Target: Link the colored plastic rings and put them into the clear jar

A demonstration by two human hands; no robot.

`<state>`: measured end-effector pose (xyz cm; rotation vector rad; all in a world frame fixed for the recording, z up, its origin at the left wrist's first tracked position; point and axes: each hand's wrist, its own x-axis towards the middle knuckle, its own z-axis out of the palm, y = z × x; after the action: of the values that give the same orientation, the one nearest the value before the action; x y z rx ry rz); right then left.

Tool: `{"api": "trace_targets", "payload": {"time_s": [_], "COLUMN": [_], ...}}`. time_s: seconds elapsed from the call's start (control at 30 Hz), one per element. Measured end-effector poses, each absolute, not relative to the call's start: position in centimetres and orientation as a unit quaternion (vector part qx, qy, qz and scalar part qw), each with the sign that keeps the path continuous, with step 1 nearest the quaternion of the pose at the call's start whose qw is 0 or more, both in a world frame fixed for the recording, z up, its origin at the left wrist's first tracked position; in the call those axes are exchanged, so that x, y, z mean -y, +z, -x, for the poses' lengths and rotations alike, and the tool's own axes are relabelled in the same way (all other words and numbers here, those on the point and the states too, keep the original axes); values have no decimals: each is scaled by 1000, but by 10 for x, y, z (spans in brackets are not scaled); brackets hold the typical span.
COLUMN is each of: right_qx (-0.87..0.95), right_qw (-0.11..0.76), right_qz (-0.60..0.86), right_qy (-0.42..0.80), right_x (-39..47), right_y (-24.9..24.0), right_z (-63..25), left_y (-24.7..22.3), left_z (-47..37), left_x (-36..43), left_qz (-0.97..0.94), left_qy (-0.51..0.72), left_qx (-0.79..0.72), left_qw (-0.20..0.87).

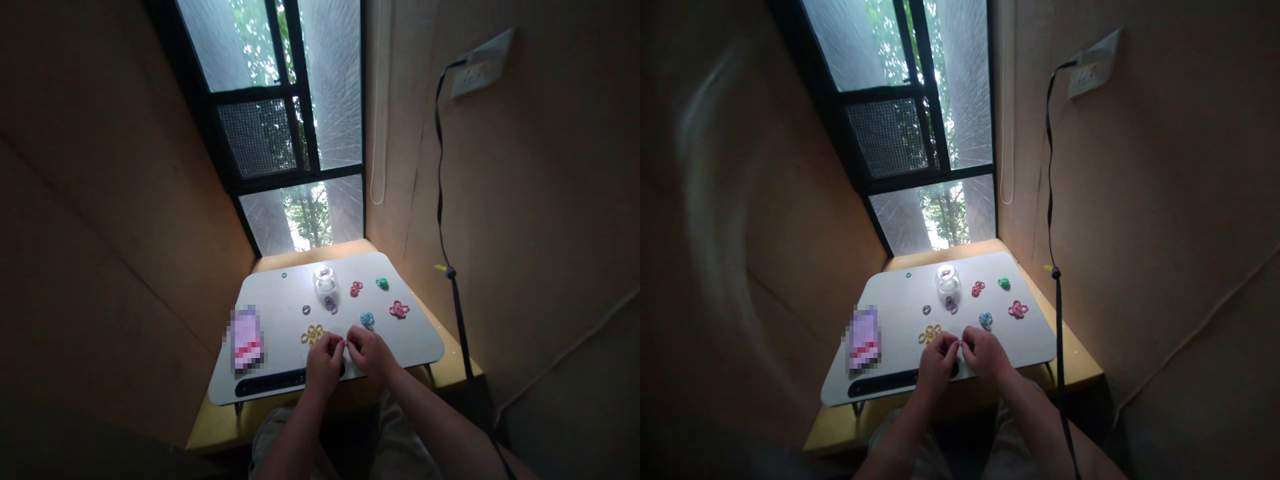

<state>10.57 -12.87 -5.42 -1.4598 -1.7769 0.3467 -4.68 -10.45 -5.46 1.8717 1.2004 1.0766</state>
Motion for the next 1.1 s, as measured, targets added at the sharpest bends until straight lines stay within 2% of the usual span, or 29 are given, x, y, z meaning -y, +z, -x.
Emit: {"api": "trace_targets", "payload": {"time_s": [0.2,1.1], "right_qx": [704,723], "right_qw": [391,373], "right_qz": [577,566], "right_qy": [140,131], "right_x": [129,125], "right_y": [-53,-62], "right_z": [-106,-107], "left_y": [-56,-63], "left_z": [47,48], "left_x": [104,103], "left_qz": [-705,-715], "left_qy": [417,422], "left_qx": [-457,-466], "left_qw": [348,306]}}
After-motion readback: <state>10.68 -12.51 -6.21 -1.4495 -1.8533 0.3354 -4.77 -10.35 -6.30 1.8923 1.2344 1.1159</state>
